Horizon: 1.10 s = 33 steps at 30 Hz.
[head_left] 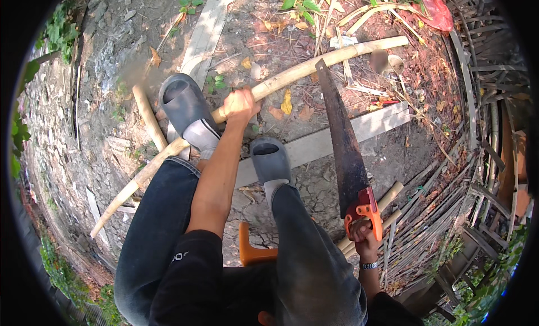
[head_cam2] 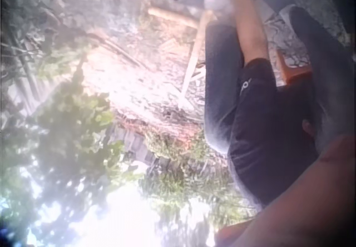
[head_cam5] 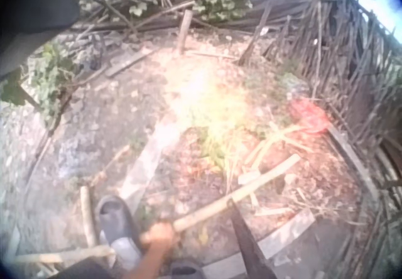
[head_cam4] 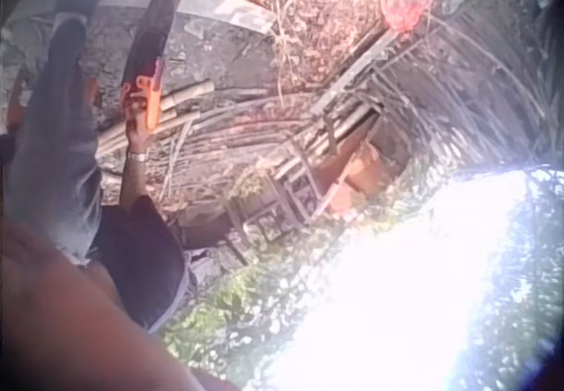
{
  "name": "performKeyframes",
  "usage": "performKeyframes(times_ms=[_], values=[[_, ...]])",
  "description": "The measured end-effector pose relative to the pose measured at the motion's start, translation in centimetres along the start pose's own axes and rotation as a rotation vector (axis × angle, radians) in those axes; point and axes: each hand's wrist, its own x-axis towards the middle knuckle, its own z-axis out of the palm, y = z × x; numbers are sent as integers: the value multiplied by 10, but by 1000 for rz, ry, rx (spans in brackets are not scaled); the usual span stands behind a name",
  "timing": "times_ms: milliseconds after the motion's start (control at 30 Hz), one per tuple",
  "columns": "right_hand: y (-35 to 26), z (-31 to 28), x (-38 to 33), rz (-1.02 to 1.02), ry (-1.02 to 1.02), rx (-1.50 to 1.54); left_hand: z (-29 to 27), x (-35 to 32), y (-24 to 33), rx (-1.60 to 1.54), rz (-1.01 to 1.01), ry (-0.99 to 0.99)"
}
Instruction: The person sits on a small stool and uses a hand saw to cut a long bamboo pole that is positioned between their legs. They hold the pole steady with their left hand while sawing with their right hand, periodically adjusting the pole's position.
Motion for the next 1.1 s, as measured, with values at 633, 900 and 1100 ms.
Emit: performKeyframes(times_ms=[633, 900, 1100], values=[[8, 123, 120, -338, -156, -772, -2, 1, -5, 40, 33, -12], [13, 76, 50, -326, -174, -782, -17, 3, -3, -5, -11, -61], [32, 162, 161, -427, -155, -768, -36, -1, 12, -71, -59, -216]])
